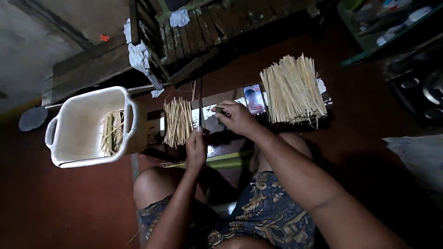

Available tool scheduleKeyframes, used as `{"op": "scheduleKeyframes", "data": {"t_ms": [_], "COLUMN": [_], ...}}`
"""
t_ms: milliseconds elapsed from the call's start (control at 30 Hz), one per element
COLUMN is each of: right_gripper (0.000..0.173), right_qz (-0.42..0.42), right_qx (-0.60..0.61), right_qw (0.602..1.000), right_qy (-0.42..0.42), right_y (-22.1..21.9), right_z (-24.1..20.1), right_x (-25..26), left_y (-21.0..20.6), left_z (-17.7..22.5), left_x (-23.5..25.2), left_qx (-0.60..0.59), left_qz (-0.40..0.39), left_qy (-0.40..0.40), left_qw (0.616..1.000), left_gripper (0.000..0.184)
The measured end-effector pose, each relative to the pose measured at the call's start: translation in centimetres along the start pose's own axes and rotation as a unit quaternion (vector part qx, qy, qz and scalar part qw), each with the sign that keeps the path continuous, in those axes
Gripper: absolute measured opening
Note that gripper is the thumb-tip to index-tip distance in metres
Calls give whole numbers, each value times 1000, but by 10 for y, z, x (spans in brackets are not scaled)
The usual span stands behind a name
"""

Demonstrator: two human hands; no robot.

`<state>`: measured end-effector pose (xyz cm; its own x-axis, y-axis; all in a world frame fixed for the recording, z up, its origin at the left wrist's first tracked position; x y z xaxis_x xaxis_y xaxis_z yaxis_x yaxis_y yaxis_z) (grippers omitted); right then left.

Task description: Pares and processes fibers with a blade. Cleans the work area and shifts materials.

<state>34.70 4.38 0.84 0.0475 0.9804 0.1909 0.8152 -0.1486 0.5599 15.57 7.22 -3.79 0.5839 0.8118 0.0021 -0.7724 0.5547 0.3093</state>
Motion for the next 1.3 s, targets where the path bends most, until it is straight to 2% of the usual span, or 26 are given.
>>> {"op": "scheduleKeyframes", "data": {"t_ms": [333,600,833,1167,1300], "right_gripper": [20,17,20,21,20], "right_qz": [-18,-13,-16,-35,-21], "right_qx": [-5,-9,-18,-35,-47], "right_qw": [1000,1000,1000,998,998], "right_qy": [-22,4,-11,-39,-32], "right_y": [-6,-6,-3,-9,-8], "right_z": [-2,0,-5,0,-4], "right_x": [-2,-1,-3,-2,-5], "left_y": [-20,-26,-24,-30,-29], "left_z": [39,26,44,33,42], "left_x": [-17,-17,-23,-21,-25], "left_qx": [-53,-34,-59,-63,-65], "left_qz": [-30,-33,-22,-43,-40], "left_qy": [-45,6,-39,8,-7], "left_qw": [997,999,997,997,997], "left_gripper": [44,46,48,48,46]}}
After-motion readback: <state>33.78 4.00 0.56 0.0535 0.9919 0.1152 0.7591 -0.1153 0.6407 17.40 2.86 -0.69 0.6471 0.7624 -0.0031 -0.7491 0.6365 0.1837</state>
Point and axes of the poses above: each hand's wrist, its own x-axis towards the middle knuckle, its own y-axis out of the back of the hand, z = x × y, the point moved 9 cm from there along x, towards the middle knuckle, and after that the axes turned 9 degrees about -z, right-handed, at the moved point
